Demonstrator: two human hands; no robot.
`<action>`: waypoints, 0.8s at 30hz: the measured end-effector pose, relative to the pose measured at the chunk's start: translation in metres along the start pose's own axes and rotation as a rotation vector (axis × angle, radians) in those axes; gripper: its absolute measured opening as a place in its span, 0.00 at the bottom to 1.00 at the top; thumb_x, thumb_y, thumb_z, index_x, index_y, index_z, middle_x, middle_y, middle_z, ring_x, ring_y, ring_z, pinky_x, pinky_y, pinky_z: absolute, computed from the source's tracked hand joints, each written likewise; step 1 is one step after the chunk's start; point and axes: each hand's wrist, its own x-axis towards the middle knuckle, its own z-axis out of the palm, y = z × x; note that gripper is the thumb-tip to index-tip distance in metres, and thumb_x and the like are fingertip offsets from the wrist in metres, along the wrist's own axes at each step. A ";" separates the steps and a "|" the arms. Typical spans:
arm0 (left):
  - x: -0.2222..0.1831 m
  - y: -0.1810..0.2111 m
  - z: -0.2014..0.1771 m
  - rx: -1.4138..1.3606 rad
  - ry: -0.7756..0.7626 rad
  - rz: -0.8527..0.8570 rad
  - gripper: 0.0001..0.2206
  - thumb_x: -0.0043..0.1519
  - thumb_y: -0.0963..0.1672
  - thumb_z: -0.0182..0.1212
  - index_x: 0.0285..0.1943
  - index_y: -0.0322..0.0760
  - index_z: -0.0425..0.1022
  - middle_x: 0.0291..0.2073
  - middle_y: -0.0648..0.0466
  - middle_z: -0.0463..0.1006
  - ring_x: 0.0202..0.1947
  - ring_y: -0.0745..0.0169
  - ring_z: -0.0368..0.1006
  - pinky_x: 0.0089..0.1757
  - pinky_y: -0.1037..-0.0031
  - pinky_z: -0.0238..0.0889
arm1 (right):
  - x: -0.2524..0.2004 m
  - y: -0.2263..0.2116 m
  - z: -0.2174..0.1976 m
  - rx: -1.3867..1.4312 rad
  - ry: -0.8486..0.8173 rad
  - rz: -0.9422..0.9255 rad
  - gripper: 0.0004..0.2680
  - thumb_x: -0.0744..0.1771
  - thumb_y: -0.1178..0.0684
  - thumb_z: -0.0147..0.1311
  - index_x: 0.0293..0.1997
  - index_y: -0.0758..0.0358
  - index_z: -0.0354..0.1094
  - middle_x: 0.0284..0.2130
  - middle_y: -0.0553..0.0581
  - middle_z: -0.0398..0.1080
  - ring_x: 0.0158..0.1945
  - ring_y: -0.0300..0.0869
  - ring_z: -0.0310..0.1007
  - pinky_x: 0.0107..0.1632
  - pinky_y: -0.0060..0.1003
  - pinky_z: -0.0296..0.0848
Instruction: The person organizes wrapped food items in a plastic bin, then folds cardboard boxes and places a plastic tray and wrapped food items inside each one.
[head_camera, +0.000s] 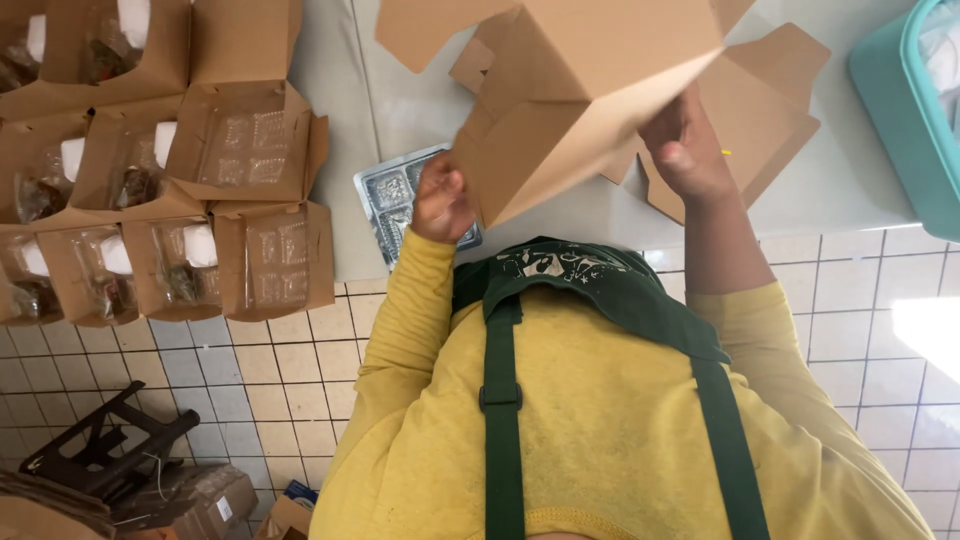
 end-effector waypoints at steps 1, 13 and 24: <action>0.010 -0.007 0.002 -0.004 0.000 -0.002 0.13 0.69 0.40 0.59 0.61 0.27 0.73 0.49 0.50 0.79 0.52 0.58 0.74 0.55 0.67 0.66 | 0.000 -0.005 -0.003 -0.003 0.002 0.003 0.33 0.65 0.34 0.64 0.77 0.56 0.51 0.73 0.57 0.55 0.78 0.47 0.52 0.76 0.50 0.52; 0.027 0.007 0.100 1.783 0.016 0.743 0.11 0.67 0.40 0.60 0.58 0.38 0.75 0.52 0.54 0.74 0.49 0.54 0.74 0.47 0.65 0.71 | 0.014 -0.041 0.085 -1.637 -0.344 -0.265 0.30 0.57 0.50 0.70 0.65 0.60 0.63 0.55 0.61 0.66 0.59 0.56 0.67 0.59 0.54 0.65; 0.049 -0.013 0.079 1.994 0.313 0.144 0.22 0.68 0.46 0.58 0.68 0.29 0.64 0.48 0.41 0.72 0.41 0.43 0.77 0.39 0.60 0.73 | -0.003 -0.013 0.069 -1.482 -0.288 -0.189 0.23 0.57 0.51 0.71 0.57 0.58 0.70 0.44 0.57 0.71 0.50 0.51 0.72 0.52 0.45 0.73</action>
